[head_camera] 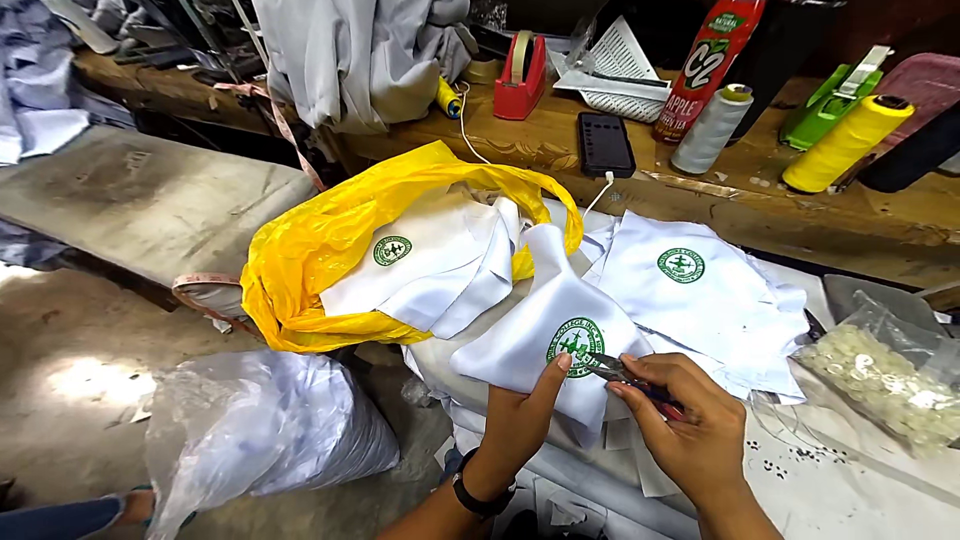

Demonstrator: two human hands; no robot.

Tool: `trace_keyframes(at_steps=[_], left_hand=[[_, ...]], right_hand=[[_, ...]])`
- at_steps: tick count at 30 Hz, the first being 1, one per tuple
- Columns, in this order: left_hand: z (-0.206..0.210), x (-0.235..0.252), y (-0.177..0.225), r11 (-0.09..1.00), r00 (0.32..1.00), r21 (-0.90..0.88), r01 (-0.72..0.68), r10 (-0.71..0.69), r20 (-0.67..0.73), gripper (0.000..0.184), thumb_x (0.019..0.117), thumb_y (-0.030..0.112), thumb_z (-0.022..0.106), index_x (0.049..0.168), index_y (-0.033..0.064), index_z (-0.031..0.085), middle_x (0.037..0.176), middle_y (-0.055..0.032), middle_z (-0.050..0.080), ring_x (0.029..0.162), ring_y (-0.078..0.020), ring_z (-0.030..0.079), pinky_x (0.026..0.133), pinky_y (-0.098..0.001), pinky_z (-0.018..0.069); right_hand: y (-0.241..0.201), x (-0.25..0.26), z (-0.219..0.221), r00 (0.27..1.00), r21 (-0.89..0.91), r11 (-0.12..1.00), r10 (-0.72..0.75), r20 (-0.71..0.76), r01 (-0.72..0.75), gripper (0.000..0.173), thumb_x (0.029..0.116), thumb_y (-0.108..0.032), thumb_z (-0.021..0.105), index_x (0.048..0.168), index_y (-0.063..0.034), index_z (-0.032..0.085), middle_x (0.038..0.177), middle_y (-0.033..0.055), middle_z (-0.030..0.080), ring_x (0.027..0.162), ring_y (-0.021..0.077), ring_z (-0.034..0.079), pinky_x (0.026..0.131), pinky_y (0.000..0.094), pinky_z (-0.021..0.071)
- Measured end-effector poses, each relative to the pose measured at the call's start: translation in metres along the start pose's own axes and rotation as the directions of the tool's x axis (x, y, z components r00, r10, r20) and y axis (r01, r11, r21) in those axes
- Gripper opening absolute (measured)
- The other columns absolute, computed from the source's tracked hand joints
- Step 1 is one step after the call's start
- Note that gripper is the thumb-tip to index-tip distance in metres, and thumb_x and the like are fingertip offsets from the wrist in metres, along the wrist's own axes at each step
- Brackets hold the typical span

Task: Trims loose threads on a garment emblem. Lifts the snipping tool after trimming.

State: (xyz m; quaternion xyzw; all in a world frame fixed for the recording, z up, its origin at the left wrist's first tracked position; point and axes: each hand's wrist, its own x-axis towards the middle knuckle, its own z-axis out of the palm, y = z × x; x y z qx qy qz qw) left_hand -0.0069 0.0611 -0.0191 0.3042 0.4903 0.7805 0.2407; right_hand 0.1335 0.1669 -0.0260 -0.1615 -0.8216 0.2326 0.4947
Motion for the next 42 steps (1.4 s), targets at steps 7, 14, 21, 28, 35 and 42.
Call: trace_keyframes(at_steps=[7, 14, 21, 28, 35, 42], left_hand=[[-0.003, 0.006, -0.002, 0.997, 0.994, 0.015, 0.078, -0.079, 0.071, 0.014, 0.0949, -0.002, 0.063, 0.109, 0.0009, 0.064, 0.097, 0.0049, 0.074, 0.095, -0.0021, 0.070, 0.091, -0.0250, 0.0586], [-0.010, 0.012, -0.005, 0.986, 0.976, -0.030, 0.164, -0.158, 0.147, 0.015, 0.0949, -0.003, 0.063, 0.107, 0.0058, 0.066, 0.097, 0.0071, 0.075, 0.096, -0.0017, 0.070, 0.092, -0.0251, 0.0584], [-0.007, 0.011, -0.007, 0.982, 0.976, -0.058, 0.178, -0.169, 0.136, 0.014, 0.0955, -0.003, 0.062, 0.107, 0.0056, 0.066, 0.097, 0.0059, 0.075, 0.095, -0.0028, 0.071, 0.092, -0.0263, 0.0587], [-0.006, 0.009, -0.001, 0.992, 0.991, -0.022, 0.125, -0.124, 0.058, 0.013, 0.0949, -0.001, 0.064, 0.107, 0.0024, 0.064, 0.095, 0.0033, 0.074, 0.093, -0.0045, 0.071, 0.090, -0.0268, 0.0593], [-0.006, 0.000, 0.004, 0.999, 0.998, 0.006, 0.050, -0.050, 0.043, 0.013, 0.0942, -0.002, 0.064, 0.107, 0.0002, 0.065, 0.094, 0.0019, 0.074, 0.091, -0.0051, 0.072, 0.088, -0.0269, 0.0600], [-0.006, -0.010, 0.008, 0.999, 0.999, 0.032, 0.005, -0.006, 0.051, 0.012, 0.0928, -0.002, 0.065, 0.105, -0.0004, 0.065, 0.092, 0.0019, 0.074, 0.090, -0.0044, 0.071, 0.088, -0.0266, 0.0600]], right_hand=[[0.004, 0.003, -0.002, 0.997, 0.050, 0.996, 0.071, 0.019, -0.072, 0.022, 0.0939, -0.020, 0.073, 0.100, 0.0018, 0.073, 0.092, 0.0063, 0.070, 0.084, -0.0056, 0.060, 0.073, 0.0044, 0.0458], [0.006, 0.001, -0.002, 0.998, 0.046, 0.997, 0.059, 0.025, -0.060, 0.018, 0.0957, -0.018, 0.072, 0.097, -0.0007, 0.073, 0.091, 0.0058, 0.070, 0.090, -0.0027, 0.063, 0.080, 0.0063, 0.0490], [0.009, 0.002, -0.003, 0.999, 0.018, 1.000, 0.025, 0.042, -0.026, 0.017, 0.0968, -0.017, 0.070, 0.094, -0.0002, 0.071, 0.087, 0.0063, 0.068, 0.086, -0.0019, 0.063, 0.078, 0.0063, 0.0482], [-0.001, 0.000, -0.015, 0.993, 0.053, 0.996, 0.067, 0.094, -0.072, 0.022, 0.0959, -0.020, 0.071, 0.101, 0.0007, 0.071, 0.091, 0.0054, 0.068, 0.083, -0.0053, 0.059, 0.073, 0.0046, 0.0459], [-0.018, -0.006, -0.024, 0.991, 0.033, 0.997, 0.066, 0.117, -0.070, 0.022, 0.0949, -0.021, 0.071, 0.099, 0.0002, 0.073, 0.089, 0.0048, 0.069, 0.081, -0.0063, 0.059, 0.070, 0.0042, 0.0449], [-0.025, -0.007, -0.020, 0.992, -0.017, 1.000, 0.008, 0.122, -0.006, 0.022, 0.0967, -0.022, 0.070, 0.096, -0.0004, 0.074, 0.088, 0.0074, 0.070, 0.085, -0.0012, 0.063, 0.074, 0.0075, 0.0481]])
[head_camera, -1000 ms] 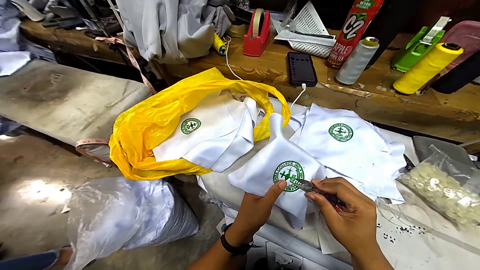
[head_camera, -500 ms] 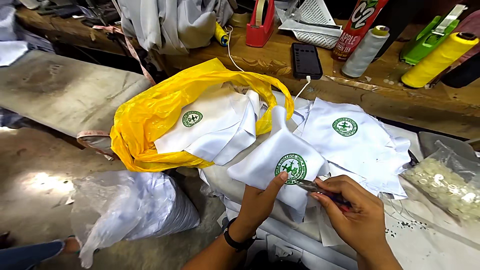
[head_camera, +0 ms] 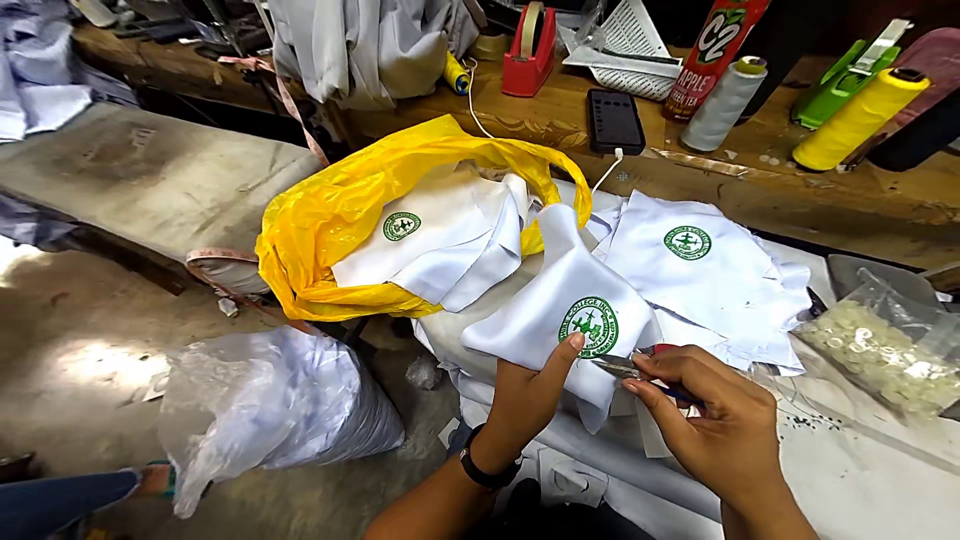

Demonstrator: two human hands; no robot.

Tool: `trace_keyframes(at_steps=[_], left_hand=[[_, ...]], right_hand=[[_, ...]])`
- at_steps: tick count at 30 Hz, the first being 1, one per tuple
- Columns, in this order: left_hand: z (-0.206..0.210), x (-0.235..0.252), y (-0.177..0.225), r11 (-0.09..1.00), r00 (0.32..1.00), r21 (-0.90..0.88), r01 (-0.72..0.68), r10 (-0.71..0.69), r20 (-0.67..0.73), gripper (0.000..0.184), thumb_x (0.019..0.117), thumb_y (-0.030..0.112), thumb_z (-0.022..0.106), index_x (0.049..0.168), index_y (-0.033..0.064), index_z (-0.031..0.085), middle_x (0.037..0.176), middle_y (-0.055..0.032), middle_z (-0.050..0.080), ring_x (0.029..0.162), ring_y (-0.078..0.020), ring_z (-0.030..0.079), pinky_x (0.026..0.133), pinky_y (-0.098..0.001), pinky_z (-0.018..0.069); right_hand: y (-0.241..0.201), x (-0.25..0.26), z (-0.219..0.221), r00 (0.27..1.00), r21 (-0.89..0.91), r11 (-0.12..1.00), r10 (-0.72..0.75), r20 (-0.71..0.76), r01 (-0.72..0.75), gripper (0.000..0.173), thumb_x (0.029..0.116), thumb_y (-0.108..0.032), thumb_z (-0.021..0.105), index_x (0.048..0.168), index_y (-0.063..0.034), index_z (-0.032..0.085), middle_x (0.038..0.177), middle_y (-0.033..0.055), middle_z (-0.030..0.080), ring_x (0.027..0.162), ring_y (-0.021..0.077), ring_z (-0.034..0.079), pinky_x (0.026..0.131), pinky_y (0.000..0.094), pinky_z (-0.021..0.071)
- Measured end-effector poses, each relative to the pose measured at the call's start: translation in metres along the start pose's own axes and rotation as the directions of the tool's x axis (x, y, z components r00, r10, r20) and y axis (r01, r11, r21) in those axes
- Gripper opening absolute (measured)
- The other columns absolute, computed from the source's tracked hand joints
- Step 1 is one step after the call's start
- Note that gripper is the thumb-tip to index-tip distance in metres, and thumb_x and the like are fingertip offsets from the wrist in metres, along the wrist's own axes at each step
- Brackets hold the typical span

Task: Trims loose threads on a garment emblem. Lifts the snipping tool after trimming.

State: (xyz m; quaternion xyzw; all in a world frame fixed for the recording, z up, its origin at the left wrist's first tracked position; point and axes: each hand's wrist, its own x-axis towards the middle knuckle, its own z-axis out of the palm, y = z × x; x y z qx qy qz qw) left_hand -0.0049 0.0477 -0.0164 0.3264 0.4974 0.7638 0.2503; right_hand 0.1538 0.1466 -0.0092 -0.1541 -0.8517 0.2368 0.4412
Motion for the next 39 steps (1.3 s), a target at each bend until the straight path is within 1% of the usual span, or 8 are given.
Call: trace_keyframes(at_steps=[9, 18, 21, 24, 29, 35, 37, 39], left_hand=[[-0.003, -0.004, 0.009, 0.998, 0.998, -0.012, 0.056, -0.056, 0.011, 0.011, 0.0930, -0.002, 0.065, 0.104, 0.0007, 0.065, 0.091, 0.0024, 0.074, 0.088, -0.0039, 0.072, 0.086, -0.0256, 0.0602], [-0.006, -0.002, 0.015, 0.988, 0.990, -0.072, 0.138, -0.137, 0.022, 0.014, 0.0933, -0.005, 0.064, 0.106, -0.0003, 0.063, 0.092, 0.0005, 0.075, 0.090, -0.0055, 0.072, 0.088, -0.0265, 0.0602], [-0.005, -0.001, 0.017, 0.985, 0.988, -0.075, 0.154, -0.154, 0.006, 0.014, 0.0936, -0.005, 0.064, 0.107, -0.0004, 0.063, 0.092, 0.0001, 0.075, 0.089, -0.0055, 0.072, 0.087, -0.0263, 0.0601], [-0.004, -0.001, 0.013, 0.992, 0.993, -0.048, 0.116, -0.116, -0.002, 0.013, 0.0937, -0.004, 0.064, 0.106, -0.0002, 0.064, 0.092, 0.0005, 0.075, 0.090, -0.0053, 0.072, 0.088, -0.0262, 0.0600], [-0.004, 0.000, 0.009, 1.000, 1.000, 0.014, 0.009, -0.008, -0.022, 0.012, 0.0936, -0.002, 0.065, 0.105, -0.0002, 0.065, 0.092, 0.0021, 0.075, 0.090, -0.0041, 0.072, 0.087, -0.0258, 0.0603], [-0.004, 0.000, 0.002, 0.994, 0.996, 0.057, -0.091, 0.092, -0.005, 0.013, 0.0928, -0.001, 0.067, 0.106, -0.0002, 0.065, 0.093, 0.0028, 0.075, 0.090, -0.0040, 0.072, 0.087, -0.0261, 0.0605], [-0.004, 0.001, 0.002, 0.995, 0.996, 0.055, -0.087, 0.087, -0.001, 0.013, 0.0929, -0.001, 0.067, 0.106, -0.0001, 0.065, 0.093, 0.0025, 0.075, 0.090, -0.0043, 0.072, 0.087, -0.0264, 0.0604], [-0.004, 0.002, 0.005, 0.999, 0.999, 0.038, -0.033, 0.033, 0.001, 0.012, 0.0935, -0.001, 0.066, 0.106, 0.0000, 0.065, 0.093, 0.0021, 0.075, 0.090, -0.0047, 0.072, 0.087, -0.0265, 0.0604]], right_hand=[[-0.001, 0.003, -0.001, 0.999, 0.001, 0.999, -0.035, 0.024, 0.035, 0.021, 0.0968, -0.022, 0.070, 0.095, -0.0009, 0.074, 0.088, 0.0076, 0.070, 0.085, -0.0006, 0.063, 0.075, 0.0076, 0.0477], [0.002, 0.009, 0.001, 0.994, -0.010, 0.995, -0.095, 0.051, 0.095, 0.021, 0.0991, -0.022, 0.067, 0.091, -0.0033, 0.073, 0.085, 0.0076, 0.071, 0.083, 0.0034, 0.065, 0.074, 0.0110, 0.0493], [0.004, 0.010, 0.001, 0.994, 0.003, 0.996, -0.084, 0.068, 0.084, 0.022, 0.0984, -0.024, 0.067, 0.094, -0.0036, 0.073, 0.087, 0.0072, 0.070, 0.083, 0.0019, 0.064, 0.074, 0.0099, 0.0496], [0.002, 0.009, 0.001, 0.995, 0.013, 0.998, -0.070, 0.069, 0.069, 0.022, 0.0983, -0.024, 0.068, 0.091, -0.0037, 0.073, 0.084, 0.0063, 0.070, 0.079, 0.0011, 0.063, 0.070, 0.0100, 0.0478], [0.000, 0.007, -0.008, 0.998, 0.030, 0.999, 0.037, 0.050, -0.038, 0.025, 0.0937, -0.025, 0.071, 0.097, -0.0005, 0.073, 0.087, 0.0044, 0.068, 0.077, -0.0063, 0.057, 0.067, 0.0047, 0.0443], [0.002, 0.010, -0.004, 0.997, 0.021, 0.999, 0.048, 0.064, -0.049, 0.025, 0.0937, -0.025, 0.070, 0.096, -0.0011, 0.075, 0.086, 0.0033, 0.068, 0.075, -0.0058, 0.057, 0.066, 0.0058, 0.0445], [0.003, 0.011, -0.004, 0.996, 0.018, 0.999, 0.035, 0.077, -0.036, 0.024, 0.0947, -0.026, 0.070, 0.096, -0.0020, 0.075, 0.087, 0.0040, 0.069, 0.077, -0.0044, 0.058, 0.067, 0.0066, 0.0454], [0.004, 0.013, -0.004, 0.997, 0.010, 1.000, 0.010, 0.083, -0.011, 0.024, 0.0961, -0.026, 0.069, 0.097, -0.0027, 0.075, 0.087, 0.0055, 0.070, 0.080, -0.0015, 0.061, 0.070, 0.0083, 0.0473]])
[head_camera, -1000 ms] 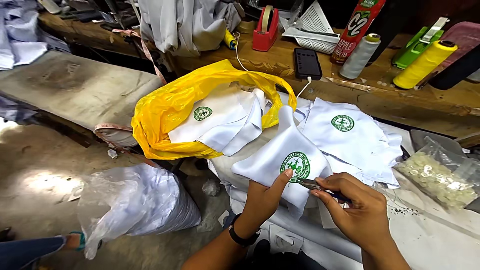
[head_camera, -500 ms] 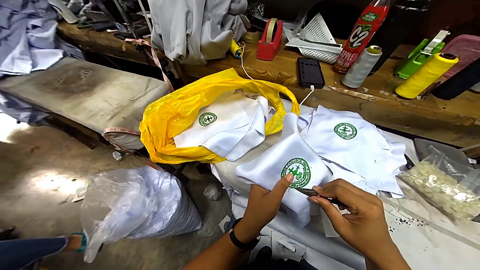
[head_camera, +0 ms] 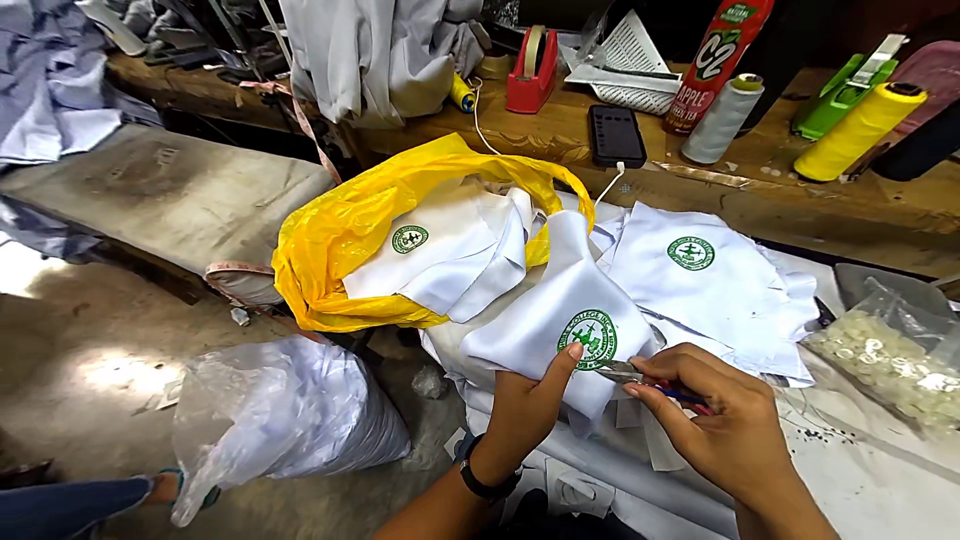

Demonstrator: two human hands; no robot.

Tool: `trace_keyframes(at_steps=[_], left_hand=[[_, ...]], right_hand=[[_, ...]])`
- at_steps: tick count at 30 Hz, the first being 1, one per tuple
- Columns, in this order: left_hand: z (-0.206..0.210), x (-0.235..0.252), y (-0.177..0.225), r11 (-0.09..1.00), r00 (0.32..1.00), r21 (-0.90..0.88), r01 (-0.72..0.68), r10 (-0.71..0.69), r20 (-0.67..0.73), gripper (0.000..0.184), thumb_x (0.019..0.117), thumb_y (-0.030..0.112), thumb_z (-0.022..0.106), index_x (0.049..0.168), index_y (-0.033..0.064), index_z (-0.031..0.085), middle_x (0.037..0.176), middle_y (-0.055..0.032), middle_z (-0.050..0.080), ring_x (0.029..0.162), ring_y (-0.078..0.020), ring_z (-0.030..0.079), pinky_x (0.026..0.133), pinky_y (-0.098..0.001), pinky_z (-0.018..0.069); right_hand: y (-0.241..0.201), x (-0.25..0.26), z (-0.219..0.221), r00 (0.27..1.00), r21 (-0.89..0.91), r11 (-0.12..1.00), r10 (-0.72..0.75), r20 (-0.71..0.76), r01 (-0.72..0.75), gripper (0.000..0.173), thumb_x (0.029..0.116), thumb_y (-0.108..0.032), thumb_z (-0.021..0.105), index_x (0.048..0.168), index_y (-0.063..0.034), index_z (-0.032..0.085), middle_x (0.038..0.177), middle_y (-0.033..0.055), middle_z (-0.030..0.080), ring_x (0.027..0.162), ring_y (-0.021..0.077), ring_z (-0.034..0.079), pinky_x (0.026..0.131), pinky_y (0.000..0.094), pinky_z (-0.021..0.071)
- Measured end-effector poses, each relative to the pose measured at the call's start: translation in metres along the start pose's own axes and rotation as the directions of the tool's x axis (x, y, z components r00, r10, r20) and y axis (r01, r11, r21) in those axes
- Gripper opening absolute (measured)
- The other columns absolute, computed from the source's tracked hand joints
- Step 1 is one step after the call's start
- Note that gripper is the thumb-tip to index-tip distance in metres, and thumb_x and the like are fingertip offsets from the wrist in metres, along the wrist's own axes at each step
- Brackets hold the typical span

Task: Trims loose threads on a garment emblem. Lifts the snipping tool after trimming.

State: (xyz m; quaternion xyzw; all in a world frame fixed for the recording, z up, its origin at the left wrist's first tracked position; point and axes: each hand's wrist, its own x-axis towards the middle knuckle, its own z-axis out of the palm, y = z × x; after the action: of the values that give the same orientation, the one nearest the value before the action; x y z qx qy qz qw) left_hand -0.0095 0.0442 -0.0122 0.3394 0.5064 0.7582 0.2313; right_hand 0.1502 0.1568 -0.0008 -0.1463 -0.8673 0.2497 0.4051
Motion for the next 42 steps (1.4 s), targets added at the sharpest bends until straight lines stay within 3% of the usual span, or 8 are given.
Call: trace_keyframes(at_steps=[6, 14, 33, 42], left_hand=[[-0.0002, 0.0008, 0.0055, 0.988, 0.991, -0.074, 0.136, -0.134, 0.029, 0.013, 0.0938, -0.004, 0.063, 0.106, 0.0013, 0.063, 0.092, 0.0027, 0.074, 0.090, -0.0041, 0.072, 0.087, -0.0260, 0.0599], [0.0016, 0.0010, 0.0080, 0.962, 0.974, -0.150, 0.227, -0.226, 0.020, 0.013, 0.0946, -0.005, 0.061, 0.105, 0.0016, 0.064, 0.091, 0.0009, 0.075, 0.089, -0.0056, 0.072, 0.087, -0.0266, 0.0600], [0.0012, 0.0014, 0.0093, 0.937, 0.956, -0.188, 0.294, -0.290, 0.049, 0.012, 0.0961, -0.005, 0.059, 0.104, 0.0023, 0.065, 0.092, -0.0001, 0.075, 0.089, -0.0068, 0.073, 0.087, -0.0275, 0.0605], [-0.0003, 0.0016, 0.0100, 0.936, 0.951, -0.166, 0.309, -0.305, 0.052, 0.011, 0.0962, -0.005, 0.060, 0.103, 0.0018, 0.065, 0.091, -0.0001, 0.075, 0.089, -0.0069, 0.073, 0.087, -0.0275, 0.0603]], right_hand=[[0.0013, 0.0035, -0.0007, 0.999, -0.021, 0.998, -0.052, 0.015, 0.052, 0.023, 0.0981, -0.025, 0.067, 0.095, -0.0044, 0.076, 0.088, 0.0068, 0.072, 0.083, 0.0035, 0.064, 0.074, 0.0126, 0.0496], [-0.0030, 0.0020, -0.0025, 0.996, -0.136, 0.986, -0.093, 0.017, 0.095, 0.025, 0.1006, -0.027, 0.064, 0.094, -0.0061, 0.076, 0.086, 0.0081, 0.072, 0.081, 0.0109, 0.066, 0.071, 0.0193, 0.0506], [0.0045, 0.0027, -0.0062, 0.997, 0.015, 0.998, -0.053, 0.057, 0.053, 0.024, 0.0984, -0.026, 0.067, 0.094, -0.0037, 0.075, 0.085, 0.0056, 0.069, 0.079, 0.0004, 0.061, 0.069, 0.0100, 0.0466], [0.0053, 0.0024, -0.0057, 0.998, 0.029, 0.998, -0.049, 0.050, 0.048, 0.024, 0.0977, -0.025, 0.067, 0.091, -0.0030, 0.074, 0.082, 0.0054, 0.068, 0.075, -0.0002, 0.059, 0.067, 0.0098, 0.0454]])
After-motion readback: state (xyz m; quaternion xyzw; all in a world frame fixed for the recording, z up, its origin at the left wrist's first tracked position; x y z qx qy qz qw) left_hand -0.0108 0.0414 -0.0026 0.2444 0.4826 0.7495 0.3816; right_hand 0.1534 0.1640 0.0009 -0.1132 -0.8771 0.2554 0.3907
